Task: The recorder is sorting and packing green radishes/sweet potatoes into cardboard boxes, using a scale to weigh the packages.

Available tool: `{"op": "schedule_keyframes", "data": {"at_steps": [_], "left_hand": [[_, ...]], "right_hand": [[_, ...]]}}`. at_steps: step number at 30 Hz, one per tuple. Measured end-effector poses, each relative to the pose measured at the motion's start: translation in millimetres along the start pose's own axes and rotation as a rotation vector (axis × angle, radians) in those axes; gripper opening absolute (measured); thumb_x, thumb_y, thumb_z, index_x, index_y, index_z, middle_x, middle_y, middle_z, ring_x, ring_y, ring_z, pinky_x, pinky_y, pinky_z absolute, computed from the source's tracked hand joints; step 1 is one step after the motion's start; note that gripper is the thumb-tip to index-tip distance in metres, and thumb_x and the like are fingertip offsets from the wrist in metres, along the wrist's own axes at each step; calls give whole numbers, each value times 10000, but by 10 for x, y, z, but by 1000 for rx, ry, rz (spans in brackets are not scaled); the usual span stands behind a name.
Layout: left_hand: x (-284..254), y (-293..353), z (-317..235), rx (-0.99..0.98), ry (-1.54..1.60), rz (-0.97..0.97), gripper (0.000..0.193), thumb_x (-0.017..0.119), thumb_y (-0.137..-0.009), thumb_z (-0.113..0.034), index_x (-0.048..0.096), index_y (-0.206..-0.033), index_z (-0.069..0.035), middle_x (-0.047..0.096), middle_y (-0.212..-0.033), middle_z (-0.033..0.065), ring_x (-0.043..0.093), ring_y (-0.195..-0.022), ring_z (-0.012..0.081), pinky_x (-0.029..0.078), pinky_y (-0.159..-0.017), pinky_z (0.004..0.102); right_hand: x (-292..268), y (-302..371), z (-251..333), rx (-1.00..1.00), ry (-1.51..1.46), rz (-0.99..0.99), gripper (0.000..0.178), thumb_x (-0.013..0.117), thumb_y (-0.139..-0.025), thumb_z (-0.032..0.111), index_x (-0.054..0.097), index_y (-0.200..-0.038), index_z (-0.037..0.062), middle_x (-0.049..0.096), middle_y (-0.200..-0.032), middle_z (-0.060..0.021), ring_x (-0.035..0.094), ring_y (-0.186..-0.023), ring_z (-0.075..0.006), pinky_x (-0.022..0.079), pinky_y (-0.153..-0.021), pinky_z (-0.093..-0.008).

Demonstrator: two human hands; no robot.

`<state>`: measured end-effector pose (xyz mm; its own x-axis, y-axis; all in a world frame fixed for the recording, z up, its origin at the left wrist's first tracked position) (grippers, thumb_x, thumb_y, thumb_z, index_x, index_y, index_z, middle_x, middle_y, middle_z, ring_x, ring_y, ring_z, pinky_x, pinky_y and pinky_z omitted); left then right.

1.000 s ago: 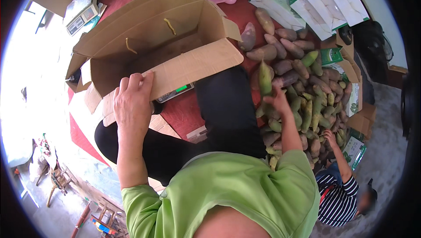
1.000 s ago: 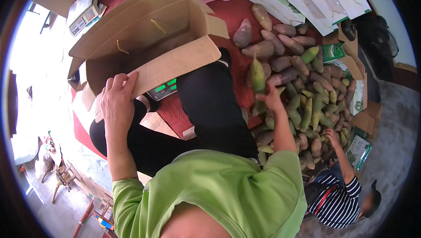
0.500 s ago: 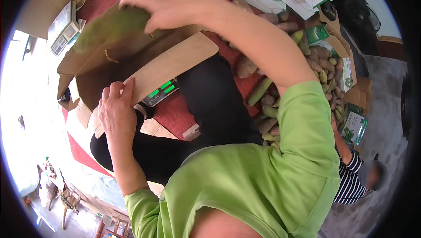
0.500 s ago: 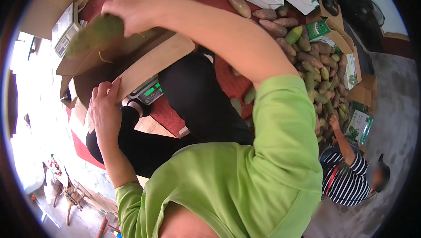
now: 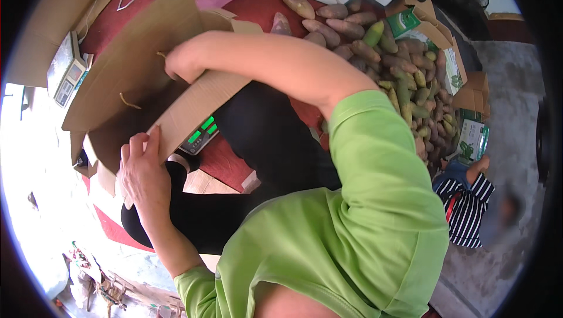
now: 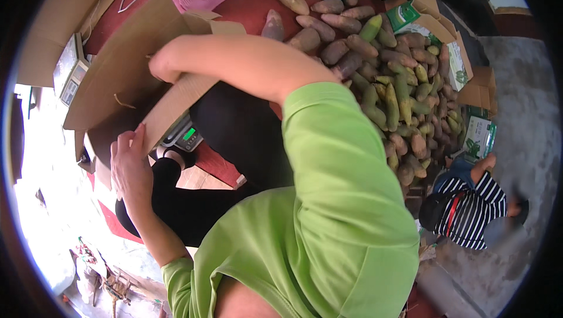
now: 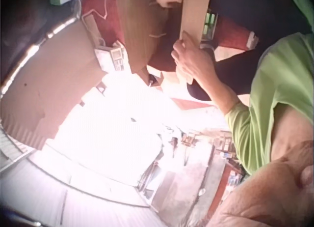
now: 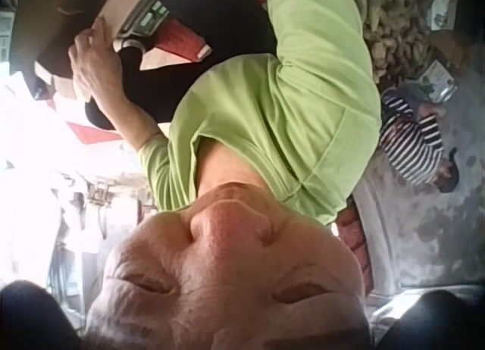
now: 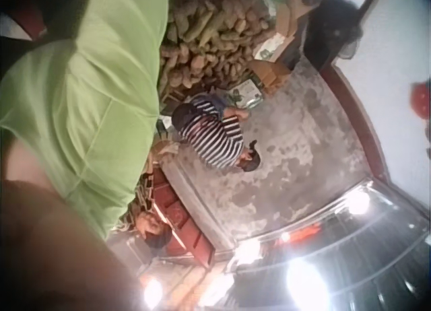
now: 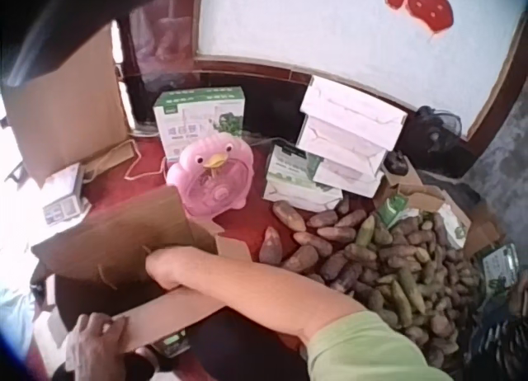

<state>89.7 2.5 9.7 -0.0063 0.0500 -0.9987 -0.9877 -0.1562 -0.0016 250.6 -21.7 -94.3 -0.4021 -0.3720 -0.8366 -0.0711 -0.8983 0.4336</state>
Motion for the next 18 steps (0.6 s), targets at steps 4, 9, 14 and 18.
{"op": "schedule_keyframes", "data": {"at_steps": [4, 9, 14, 18], "left_hand": [[95, 34, 58, 29, -41, -2, 485, 557, -705, 54, 624, -1142, -147, 573, -992, 31, 556, -908, 254, 468, -725, 390], [81, 25, 52, -18, -39, 41, 526, 573, -692, 88, 624, -1158, -149, 575, -1010, 45, 556, -938, 256, 476, -734, 385], [81, -7, -24, -12, -30, 54, 562, 593, -669, 117, 622, -1169, -138, 576, -1023, 49, 557, -955, 255, 477, -746, 397], [72, 2, -19, -6, -27, 55, 586, 603, -652, 126, 620, -1177, -133, 577, -1029, 44, 557, -948, 253, 476, -746, 390]], "right_hand": [[-581, 1004, -150, -86, -676, -576, 354, 608, -791, 163, 614, -1127, 53, 668, -1002, -80, 621, -910, -169, 489, -775, -314], [-113, 2263, -940, 253, -1032, -1055, 288, 607, -855, 148, 586, -1113, 23, 640, -942, -59, 584, -831, -130, 459, -739, -244], [2088, 2772, -1492, 999, -1149, -924, 300, 625, -841, 190, 608, -1102, 43, 596, -791, -10, 522, -678, -90, 431, -565, -244], [3875, 2812, -1288, 1098, -824, -488, 257, 635, -764, 200, 649, -936, 9, 641, -802, -126, 630, -684, -227, 522, -607, -343]]}}
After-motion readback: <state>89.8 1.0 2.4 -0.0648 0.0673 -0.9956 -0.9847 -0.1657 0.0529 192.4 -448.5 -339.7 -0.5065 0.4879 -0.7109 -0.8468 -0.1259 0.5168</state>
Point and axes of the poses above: each hand's wrist, its own y-axis away from the middle knuckle, its own x-axis out of the palm, z = x × y, the point moved 7 cm from there along -y, towards the middle knuckle
